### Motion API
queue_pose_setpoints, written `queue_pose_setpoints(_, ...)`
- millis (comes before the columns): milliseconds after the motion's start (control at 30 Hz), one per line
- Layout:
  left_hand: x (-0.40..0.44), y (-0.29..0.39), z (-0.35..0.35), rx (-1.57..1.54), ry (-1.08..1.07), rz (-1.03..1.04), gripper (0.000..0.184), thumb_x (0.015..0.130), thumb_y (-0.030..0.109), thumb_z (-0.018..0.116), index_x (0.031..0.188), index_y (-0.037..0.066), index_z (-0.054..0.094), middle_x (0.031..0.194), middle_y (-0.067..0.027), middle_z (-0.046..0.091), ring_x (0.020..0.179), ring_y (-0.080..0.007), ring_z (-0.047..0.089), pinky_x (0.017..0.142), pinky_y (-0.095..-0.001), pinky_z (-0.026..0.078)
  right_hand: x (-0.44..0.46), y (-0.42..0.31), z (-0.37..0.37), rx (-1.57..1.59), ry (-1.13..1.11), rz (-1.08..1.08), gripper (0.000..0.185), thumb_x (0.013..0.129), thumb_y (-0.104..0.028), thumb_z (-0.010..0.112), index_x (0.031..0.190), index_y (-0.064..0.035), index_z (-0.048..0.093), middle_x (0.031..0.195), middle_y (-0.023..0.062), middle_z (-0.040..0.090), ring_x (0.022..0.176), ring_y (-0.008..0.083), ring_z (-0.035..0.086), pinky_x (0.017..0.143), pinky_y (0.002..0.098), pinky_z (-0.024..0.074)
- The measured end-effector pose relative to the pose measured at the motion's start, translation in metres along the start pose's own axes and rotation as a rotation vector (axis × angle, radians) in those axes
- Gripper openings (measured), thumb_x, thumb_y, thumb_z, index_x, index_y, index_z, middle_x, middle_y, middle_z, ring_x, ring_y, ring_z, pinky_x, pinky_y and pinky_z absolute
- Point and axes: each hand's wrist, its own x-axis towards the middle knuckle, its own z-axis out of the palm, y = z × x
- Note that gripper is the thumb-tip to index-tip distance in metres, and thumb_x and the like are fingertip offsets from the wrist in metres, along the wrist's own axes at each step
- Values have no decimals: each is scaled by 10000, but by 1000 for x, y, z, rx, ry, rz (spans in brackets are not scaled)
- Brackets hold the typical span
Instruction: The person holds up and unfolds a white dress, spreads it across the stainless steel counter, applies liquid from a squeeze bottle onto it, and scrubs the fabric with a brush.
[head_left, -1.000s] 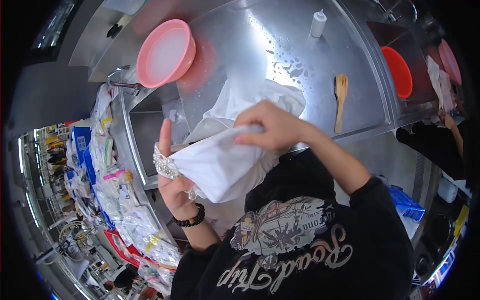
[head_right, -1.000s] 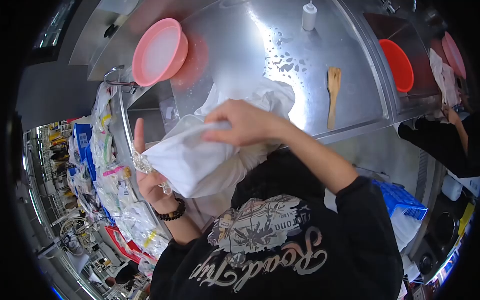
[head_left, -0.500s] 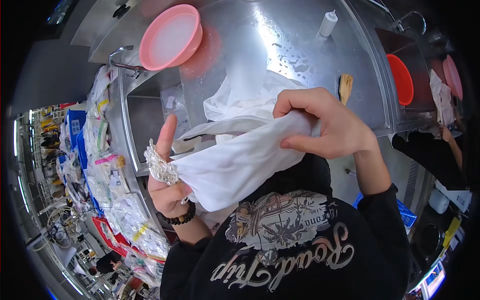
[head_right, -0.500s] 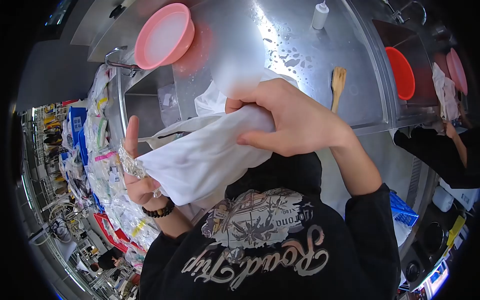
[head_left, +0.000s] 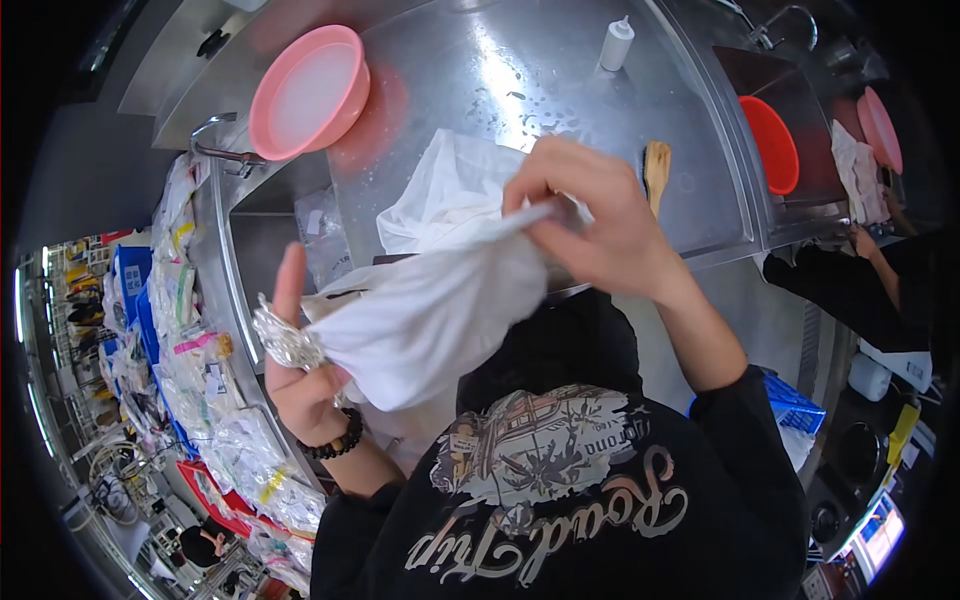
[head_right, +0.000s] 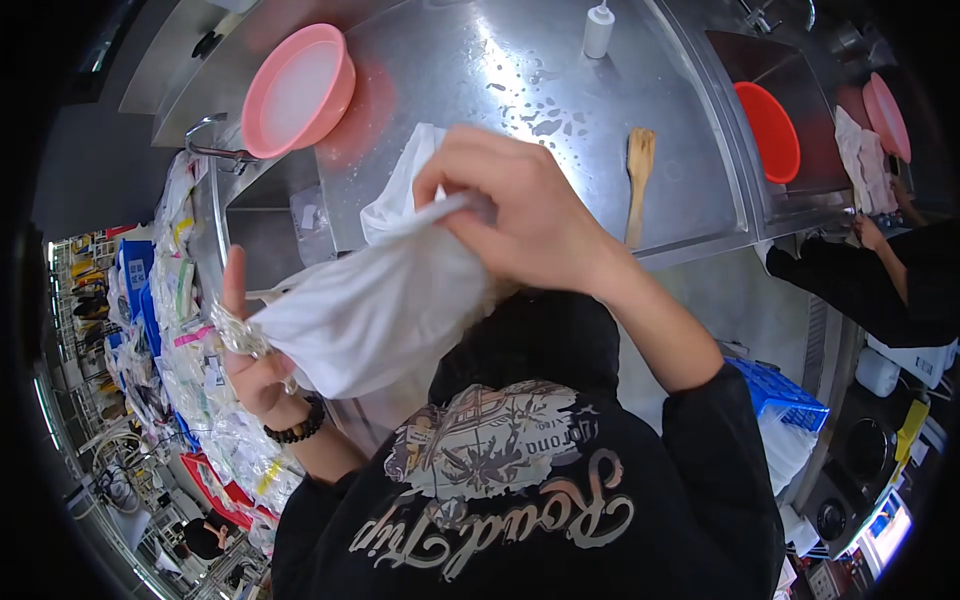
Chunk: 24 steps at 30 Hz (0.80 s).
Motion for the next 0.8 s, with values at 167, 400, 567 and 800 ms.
queue_pose_setpoints(167, 41, 36, 0, 246, -35, 219, 1107, 591, 165, 694, 1616, -75, 353, 1683, -254, 368, 1579, -338, 335, 1307, -466, 220, 11, 28, 19, 35, 1, 18, 124, 825, 38, 684, 894, -64, 669, 809, 9, 595, 720, 137, 481, 676, 270, 398)
queue_pose_setpoints(400, 95, 180, -40, 687, -78, 492, 806, 694, 144, 598, 1459, -106, 557, 1551, -293, 520, 1231, -293, 640, 1101, -388, 471, 79, 4, 35, 187, -210, -61, 82, 929, -71, 684, 985, -93, 629, 760, -29, 583, 622, 84, 434, 589, 233, 362)
queue_pose_setpoints(567, 101, 293, -78, 857, 224, 597, 638, 808, 98, 581, 1420, -78, 614, 1260, -206, 713, 916, -181, 676, 857, -225, 526, 160, -110, -32, 104, -240, -171, 169, 911, -162, 744, 1025, -63, 669, 795, 23, 664, 648, 101, 526, 602, 234, 413)
queue_pose_setpoints(800, 79, 411, -58, 890, 191, 843, 647, 847, 126, 656, 1479, -1, 608, 1151, -146, 748, 992, -230, 702, 902, -239, 533, 233, -219, -81, 64, -236, -557, 159, 981, -171, 730, 1016, -59, 622, 785, -15, 610, 624, 62, 499, 578, 193, 410)
